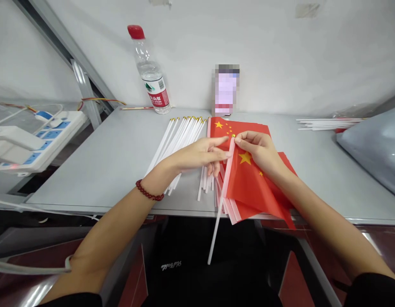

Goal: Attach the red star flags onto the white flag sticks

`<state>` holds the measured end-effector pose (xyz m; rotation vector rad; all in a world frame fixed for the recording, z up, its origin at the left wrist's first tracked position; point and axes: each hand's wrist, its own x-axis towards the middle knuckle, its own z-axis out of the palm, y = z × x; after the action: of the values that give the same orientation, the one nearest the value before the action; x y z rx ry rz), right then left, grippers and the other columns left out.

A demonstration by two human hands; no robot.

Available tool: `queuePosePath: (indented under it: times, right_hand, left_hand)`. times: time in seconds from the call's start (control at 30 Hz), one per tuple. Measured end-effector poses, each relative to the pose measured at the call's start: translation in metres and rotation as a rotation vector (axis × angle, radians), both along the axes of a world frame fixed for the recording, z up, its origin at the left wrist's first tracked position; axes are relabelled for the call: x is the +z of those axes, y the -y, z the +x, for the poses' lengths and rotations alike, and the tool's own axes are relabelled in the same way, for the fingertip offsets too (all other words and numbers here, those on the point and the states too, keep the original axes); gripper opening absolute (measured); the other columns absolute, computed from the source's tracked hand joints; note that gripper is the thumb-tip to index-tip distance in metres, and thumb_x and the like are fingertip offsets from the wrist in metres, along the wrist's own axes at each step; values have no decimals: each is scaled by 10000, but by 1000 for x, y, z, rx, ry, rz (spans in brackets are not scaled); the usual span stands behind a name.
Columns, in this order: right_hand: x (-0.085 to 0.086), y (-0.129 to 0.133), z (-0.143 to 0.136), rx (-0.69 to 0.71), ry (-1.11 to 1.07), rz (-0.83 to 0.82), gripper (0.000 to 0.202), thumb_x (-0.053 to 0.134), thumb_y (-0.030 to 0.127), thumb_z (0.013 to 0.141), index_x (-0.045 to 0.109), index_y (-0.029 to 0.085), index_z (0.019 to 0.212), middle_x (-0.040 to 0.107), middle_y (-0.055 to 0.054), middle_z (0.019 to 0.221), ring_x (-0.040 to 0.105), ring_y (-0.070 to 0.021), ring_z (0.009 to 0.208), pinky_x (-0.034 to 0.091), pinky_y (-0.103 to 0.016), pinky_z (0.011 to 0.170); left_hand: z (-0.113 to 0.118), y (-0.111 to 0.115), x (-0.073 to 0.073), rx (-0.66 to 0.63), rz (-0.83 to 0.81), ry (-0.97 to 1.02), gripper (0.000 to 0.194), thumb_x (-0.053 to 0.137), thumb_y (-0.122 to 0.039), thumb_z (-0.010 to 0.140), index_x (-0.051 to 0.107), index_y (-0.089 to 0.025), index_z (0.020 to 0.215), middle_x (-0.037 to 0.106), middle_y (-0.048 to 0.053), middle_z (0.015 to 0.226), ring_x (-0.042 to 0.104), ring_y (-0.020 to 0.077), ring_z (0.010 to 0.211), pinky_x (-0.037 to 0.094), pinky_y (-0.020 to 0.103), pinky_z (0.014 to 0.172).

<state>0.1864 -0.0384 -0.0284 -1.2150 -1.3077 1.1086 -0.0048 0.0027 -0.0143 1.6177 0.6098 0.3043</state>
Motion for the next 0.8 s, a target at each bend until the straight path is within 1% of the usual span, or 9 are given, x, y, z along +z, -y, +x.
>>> queuePosePath:
  times: [0.1,0.17,0.27,0.37,0.43,0.47,0.53,0.67,0.8]
  right_hand:
    - [3,-3,6,-117,-19,-5,216,676,356,784,604,164,715,562,5,622,503,-107,534,401,-248,525]
    - [3,-7,15,-182,-1,17,221,660,374,795,611,167,734,583,-12,649,537,-129,560,426,-266,534]
    - [2,-17,32,-361,137,133,206,605,374,830,603,178,766,607,-34,724,578,-167,653,459,-306,598]
    - [0,-24,45,-629,430,392,120,579,316,835,594,197,839,627,-59,913,583,-205,850,465,-360,747]
    - [-1,-25,48,-697,590,531,96,571,289,837,585,209,889,615,-75,1021,561,-224,949,444,-391,826]
    - [-2,-25,48,-667,636,566,87,561,280,845,581,212,895,614,-81,1028,559,-228,954,437,-398,839]
    - [-3,-23,43,-472,685,563,61,548,263,857,581,214,872,630,-83,972,574,-227,914,433,-400,838]
    - [-4,-15,29,131,729,343,94,599,291,846,605,201,820,653,-69,894,592,-218,851,447,-381,786]
    - [-6,-11,22,453,748,107,199,664,360,805,636,190,905,642,-79,973,576,-224,900,450,-371,767]
  left_hand:
    - [-1,0,2,-163,-117,-87,250,667,-322,821,686,-116,961,621,0,532,559,88,434,448,206,458]
    - [-2,-2,2,-147,-113,-111,196,689,-304,797,662,-126,717,630,17,541,539,69,407,426,189,427]
    - [-6,-9,-1,36,-54,-125,240,665,-284,811,636,-134,625,668,46,600,497,40,377,387,170,387]
    - [-8,-18,-9,244,-21,-115,292,635,-299,831,613,-136,590,680,64,613,465,31,347,311,163,331]
    - [-6,-22,-16,395,0,-108,355,620,-321,840,565,-143,538,651,58,548,432,30,315,251,165,303]
    - [-3,-24,-19,471,16,-109,382,615,-334,843,548,-147,516,633,55,516,412,31,299,232,170,295]
    - [2,-27,-25,587,45,-117,414,607,-350,847,537,-147,493,621,58,501,381,32,278,220,183,288]
    - [7,-30,-30,697,94,-126,409,583,-361,856,535,-149,509,624,67,534,394,50,279,248,205,294]
    - [-3,-33,-24,763,324,-206,157,597,-278,793,631,-157,700,639,51,604,507,119,357,369,251,361]
